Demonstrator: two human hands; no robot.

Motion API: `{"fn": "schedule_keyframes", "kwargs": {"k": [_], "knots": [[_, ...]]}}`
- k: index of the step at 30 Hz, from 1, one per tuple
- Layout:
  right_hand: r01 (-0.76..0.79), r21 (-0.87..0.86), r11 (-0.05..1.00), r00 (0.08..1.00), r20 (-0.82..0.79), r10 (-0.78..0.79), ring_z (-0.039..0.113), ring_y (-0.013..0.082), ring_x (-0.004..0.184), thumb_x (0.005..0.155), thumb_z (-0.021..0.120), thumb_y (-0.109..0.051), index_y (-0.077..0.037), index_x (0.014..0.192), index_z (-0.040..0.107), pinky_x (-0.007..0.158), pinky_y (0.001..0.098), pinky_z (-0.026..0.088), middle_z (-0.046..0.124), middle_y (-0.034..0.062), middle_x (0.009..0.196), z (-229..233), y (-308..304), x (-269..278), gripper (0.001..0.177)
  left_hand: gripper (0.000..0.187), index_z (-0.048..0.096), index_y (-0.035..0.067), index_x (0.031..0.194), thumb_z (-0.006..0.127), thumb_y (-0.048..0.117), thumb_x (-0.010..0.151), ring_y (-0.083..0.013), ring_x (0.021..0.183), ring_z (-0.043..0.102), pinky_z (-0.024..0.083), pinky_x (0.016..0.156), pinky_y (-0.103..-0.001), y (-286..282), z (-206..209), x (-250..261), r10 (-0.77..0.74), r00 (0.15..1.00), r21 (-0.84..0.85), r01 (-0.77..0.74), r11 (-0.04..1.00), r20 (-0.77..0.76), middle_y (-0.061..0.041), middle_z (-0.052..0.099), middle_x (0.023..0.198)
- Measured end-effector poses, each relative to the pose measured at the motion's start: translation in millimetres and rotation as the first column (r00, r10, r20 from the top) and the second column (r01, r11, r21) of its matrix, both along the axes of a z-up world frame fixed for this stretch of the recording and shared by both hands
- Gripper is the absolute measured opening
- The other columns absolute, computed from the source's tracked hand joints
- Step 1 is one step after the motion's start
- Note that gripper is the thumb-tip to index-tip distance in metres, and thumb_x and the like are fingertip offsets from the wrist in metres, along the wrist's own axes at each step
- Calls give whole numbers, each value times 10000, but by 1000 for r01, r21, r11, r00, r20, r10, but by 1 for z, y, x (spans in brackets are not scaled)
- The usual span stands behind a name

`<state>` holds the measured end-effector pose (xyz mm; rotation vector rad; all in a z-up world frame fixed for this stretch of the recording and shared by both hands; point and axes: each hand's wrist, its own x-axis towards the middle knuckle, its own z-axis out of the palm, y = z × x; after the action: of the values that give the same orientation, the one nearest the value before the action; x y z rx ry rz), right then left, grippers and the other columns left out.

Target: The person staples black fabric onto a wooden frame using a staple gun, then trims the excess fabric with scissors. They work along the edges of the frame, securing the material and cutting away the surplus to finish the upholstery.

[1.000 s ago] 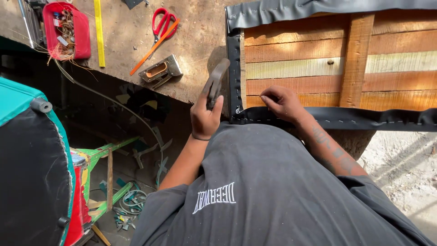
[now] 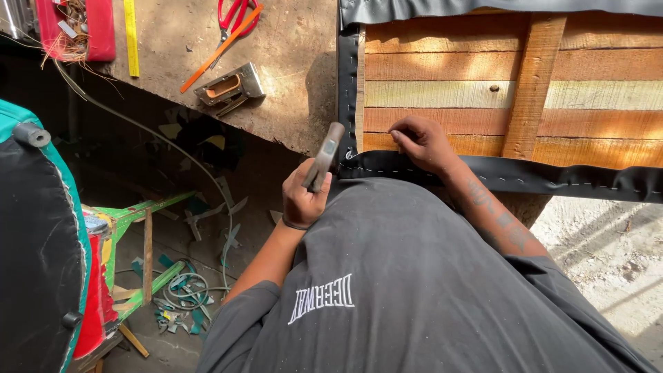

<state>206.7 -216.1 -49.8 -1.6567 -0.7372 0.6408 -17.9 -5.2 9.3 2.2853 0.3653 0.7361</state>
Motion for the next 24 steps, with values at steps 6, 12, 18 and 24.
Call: {"fn": "schedule_keyframes", "kwargs": {"k": [6,12,18,24], "knots": [[-37,23,999,996,87,34,694,376,763,985,707,-106,-45,1043,750,741,435,528,675,187,769,13,1,2,95,378,727,112,1189,754,371,915,-400,838,741,603,679,-501,5,-29,11,86,837,-53,-136,989,-541,-167,750,883],[-24,18,1000,996,91,22,691,304,754,992,716,-157,-97,1050,777,749,406,528,686,114,775,-1,3,4,103,292,771,94,1089,826,304,893,-325,745,744,585,601,-396,20,39,69,165,986,48,-164,985,-26,-102,749,807],[-6,31,1000,998,61,4,688,318,706,992,694,-127,-77,1025,764,724,394,531,678,127,708,8,2,4,92,285,679,39,1247,704,160,991,-389,820,741,600,654,-457,19,47,130,45,980,-39,-39,998,193,-166,736,936],[-2,59,998,999,40,-1,692,334,724,978,690,-102,-51,1025,743,719,413,525,677,173,741,27,9,11,87,437,617,18,1285,623,366,1021,-424,802,731,584,595,-526,39,-16,165,47,811,-157,-169,973,-583,-211,715,872]]}}
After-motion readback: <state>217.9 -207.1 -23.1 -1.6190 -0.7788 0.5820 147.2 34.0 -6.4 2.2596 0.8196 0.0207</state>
